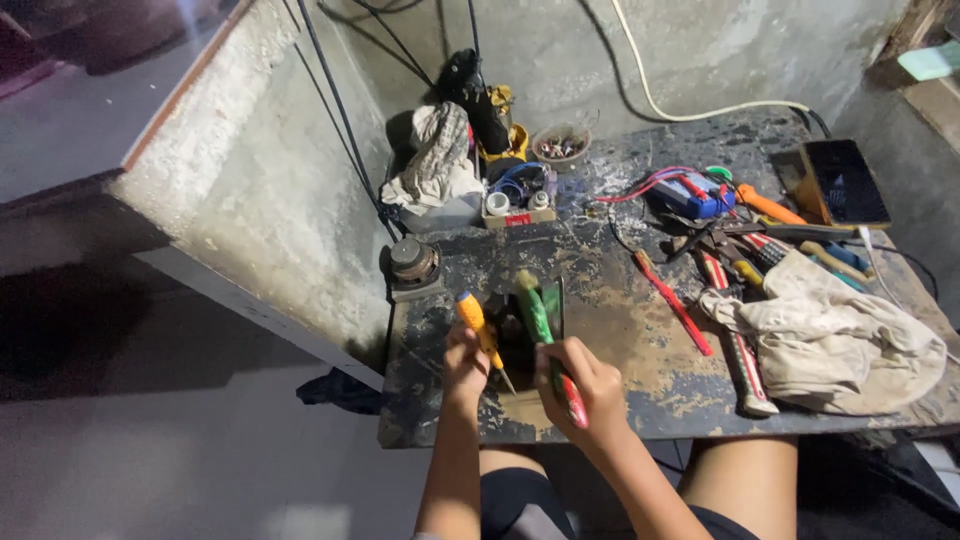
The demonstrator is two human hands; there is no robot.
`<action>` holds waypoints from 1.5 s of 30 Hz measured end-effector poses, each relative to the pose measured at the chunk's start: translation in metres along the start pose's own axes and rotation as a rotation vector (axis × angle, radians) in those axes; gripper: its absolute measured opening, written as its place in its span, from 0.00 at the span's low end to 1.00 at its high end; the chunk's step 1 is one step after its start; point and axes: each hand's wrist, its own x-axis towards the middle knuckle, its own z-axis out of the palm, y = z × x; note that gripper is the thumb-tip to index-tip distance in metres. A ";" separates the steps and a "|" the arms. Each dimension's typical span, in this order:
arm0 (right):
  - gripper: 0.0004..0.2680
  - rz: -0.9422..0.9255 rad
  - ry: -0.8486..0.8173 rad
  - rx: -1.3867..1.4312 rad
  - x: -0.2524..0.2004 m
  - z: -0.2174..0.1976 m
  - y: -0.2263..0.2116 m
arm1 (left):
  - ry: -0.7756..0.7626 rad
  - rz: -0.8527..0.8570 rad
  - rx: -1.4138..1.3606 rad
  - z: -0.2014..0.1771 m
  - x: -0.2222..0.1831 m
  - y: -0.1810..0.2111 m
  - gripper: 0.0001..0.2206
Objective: Cleaning and polishing the soleplate of an electric iron using a brush and a scraper tool on a workbench.
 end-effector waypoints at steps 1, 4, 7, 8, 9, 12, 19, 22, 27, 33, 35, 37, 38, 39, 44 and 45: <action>0.02 -0.007 0.002 0.001 0.000 0.000 -0.001 | -0.005 0.005 -0.001 0.004 0.000 0.006 0.02; 0.02 0.040 -0.019 -0.024 -0.008 -0.007 -0.002 | -0.030 -0.080 0.090 0.014 -0.018 0.014 0.08; 0.03 0.043 -0.049 0.031 0.014 -0.018 -0.003 | -0.171 -0.071 0.065 0.041 -0.016 0.021 0.09; 0.02 0.176 -0.030 0.042 0.028 -0.021 -0.007 | -0.146 -0.033 0.093 0.048 -0.017 0.021 0.07; 0.03 0.310 -0.010 0.052 0.042 -0.023 -0.011 | -0.120 0.005 0.122 0.056 -0.018 0.022 0.10; 0.03 0.230 -0.010 -0.032 0.073 -0.011 -0.007 | -0.142 0.058 0.095 0.047 -0.006 0.014 0.13; 0.06 0.192 -0.286 -0.259 0.094 0.024 0.013 | -0.065 -0.060 0.021 0.071 -0.018 0.030 0.23; 0.10 0.448 -0.300 -0.318 0.119 0.026 0.024 | -0.167 0.018 0.127 0.048 -0.008 0.019 0.14; 0.07 0.240 -0.135 -0.292 0.121 0.039 -0.003 | -0.099 0.068 0.193 0.034 -0.002 0.008 0.09; 0.15 0.435 -0.191 -0.301 0.124 0.034 0.015 | -0.072 0.066 0.137 0.021 0.002 -0.002 0.09; 0.14 0.424 -0.106 -0.193 0.138 0.022 0.000 | -0.085 0.059 0.165 0.023 0.001 0.000 0.09; 0.14 0.404 -0.026 -0.084 0.141 0.020 -0.006 | -0.099 0.060 0.187 0.025 0.004 -0.003 0.09; 0.15 0.478 -0.074 -0.102 0.135 0.027 -0.005 | -0.091 0.066 0.186 0.022 0.004 -0.006 0.09; 0.16 0.553 -0.122 -0.122 0.130 0.035 -0.004 | -0.083 0.073 0.186 0.019 0.005 -0.008 0.09; 0.15 0.727 -0.301 -0.326 0.128 0.041 0.037 | -0.044 0.070 0.181 0.021 0.003 -0.003 0.08; 0.16 0.747 -0.320 -0.382 0.130 0.040 0.040 | -0.042 0.057 0.187 0.026 0.002 -0.002 0.08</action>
